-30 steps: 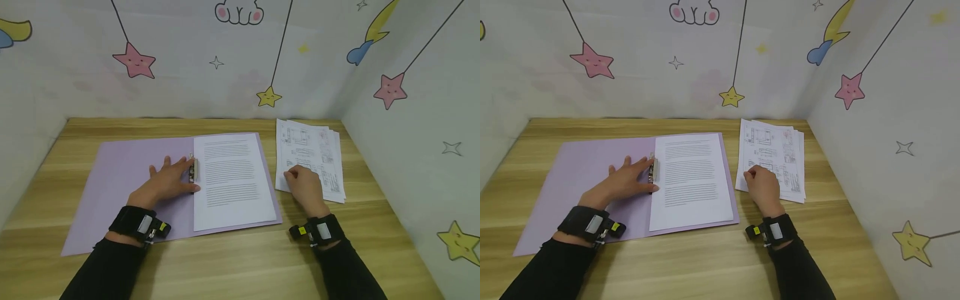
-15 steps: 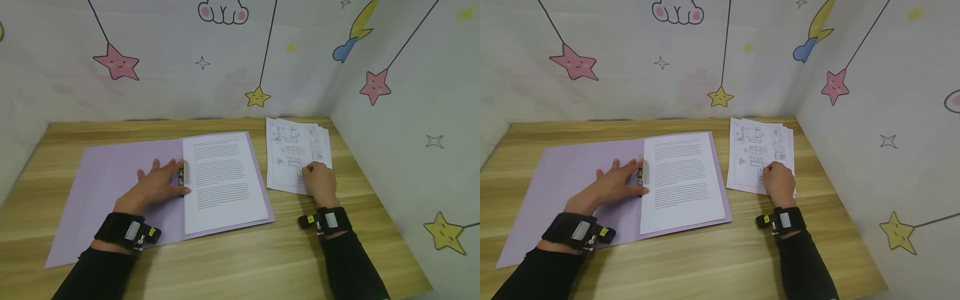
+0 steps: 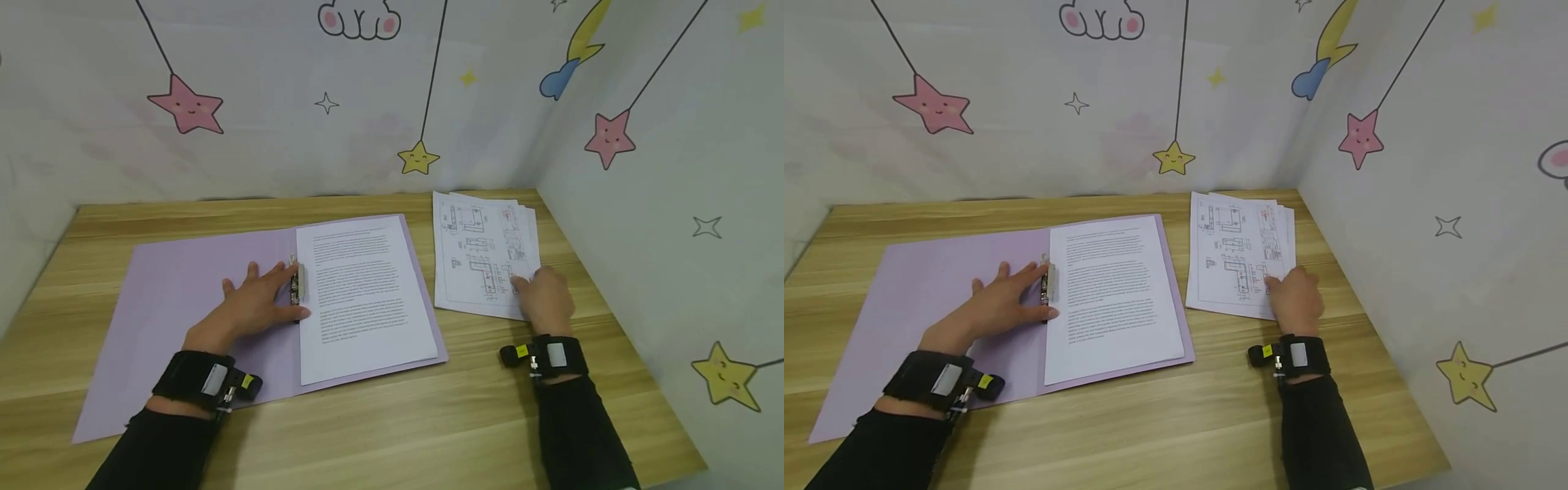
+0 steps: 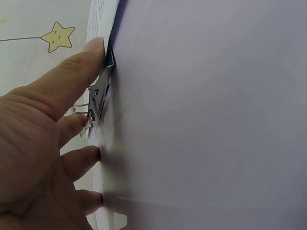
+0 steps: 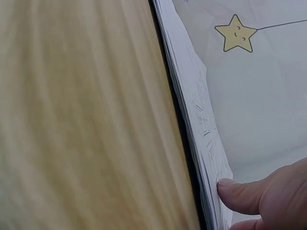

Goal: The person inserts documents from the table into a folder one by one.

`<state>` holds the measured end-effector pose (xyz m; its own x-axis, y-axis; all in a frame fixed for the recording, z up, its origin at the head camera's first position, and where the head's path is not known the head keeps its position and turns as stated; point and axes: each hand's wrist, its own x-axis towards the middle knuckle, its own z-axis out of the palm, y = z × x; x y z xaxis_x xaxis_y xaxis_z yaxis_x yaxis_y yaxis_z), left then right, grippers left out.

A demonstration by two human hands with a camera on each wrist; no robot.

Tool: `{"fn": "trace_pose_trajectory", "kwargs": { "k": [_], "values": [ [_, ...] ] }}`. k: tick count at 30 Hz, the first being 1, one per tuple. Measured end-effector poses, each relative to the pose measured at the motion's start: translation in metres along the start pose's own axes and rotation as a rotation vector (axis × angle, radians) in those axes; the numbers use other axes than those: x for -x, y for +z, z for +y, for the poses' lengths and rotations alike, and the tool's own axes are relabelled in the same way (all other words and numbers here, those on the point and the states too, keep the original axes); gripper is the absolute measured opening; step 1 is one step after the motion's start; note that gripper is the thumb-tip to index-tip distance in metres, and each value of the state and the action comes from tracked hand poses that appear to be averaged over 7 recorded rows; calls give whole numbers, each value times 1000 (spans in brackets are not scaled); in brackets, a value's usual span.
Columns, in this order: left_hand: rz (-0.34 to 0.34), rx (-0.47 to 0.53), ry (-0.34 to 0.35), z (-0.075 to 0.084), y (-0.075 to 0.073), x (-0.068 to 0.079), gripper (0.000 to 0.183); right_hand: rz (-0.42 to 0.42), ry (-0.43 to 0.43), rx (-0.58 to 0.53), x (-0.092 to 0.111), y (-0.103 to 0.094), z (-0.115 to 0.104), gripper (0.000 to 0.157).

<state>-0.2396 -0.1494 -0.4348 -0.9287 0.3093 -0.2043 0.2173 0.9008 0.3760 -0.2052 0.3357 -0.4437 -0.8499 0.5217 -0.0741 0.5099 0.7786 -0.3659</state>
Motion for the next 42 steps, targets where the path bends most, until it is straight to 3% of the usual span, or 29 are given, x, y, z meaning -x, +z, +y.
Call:
{"fn": "trace_pose_trajectory", "kwargs": {
  "k": [7,17,29,33,36,42],
  "values": [
    [3,-2,4,1,0,0,101,17,47,16,-4,-2,4,62],
    [7,5,5,0,1,0,101,86,31,-1,-5,-3,5,58],
    [7,20,5,-1,-2,5,98,166,-69,12,0,-7,5,37],
    [5,26,-10,-3,-2,8,98,180,-99,-78,4,-11,1,43],
    [5,25,-12,-3,-3,7,97,158,-74,-207,8,-16,-1,49],
    [6,28,-15,-3,-2,4,95,67,106,-468,16,-26,-7,58]
  ]
}}
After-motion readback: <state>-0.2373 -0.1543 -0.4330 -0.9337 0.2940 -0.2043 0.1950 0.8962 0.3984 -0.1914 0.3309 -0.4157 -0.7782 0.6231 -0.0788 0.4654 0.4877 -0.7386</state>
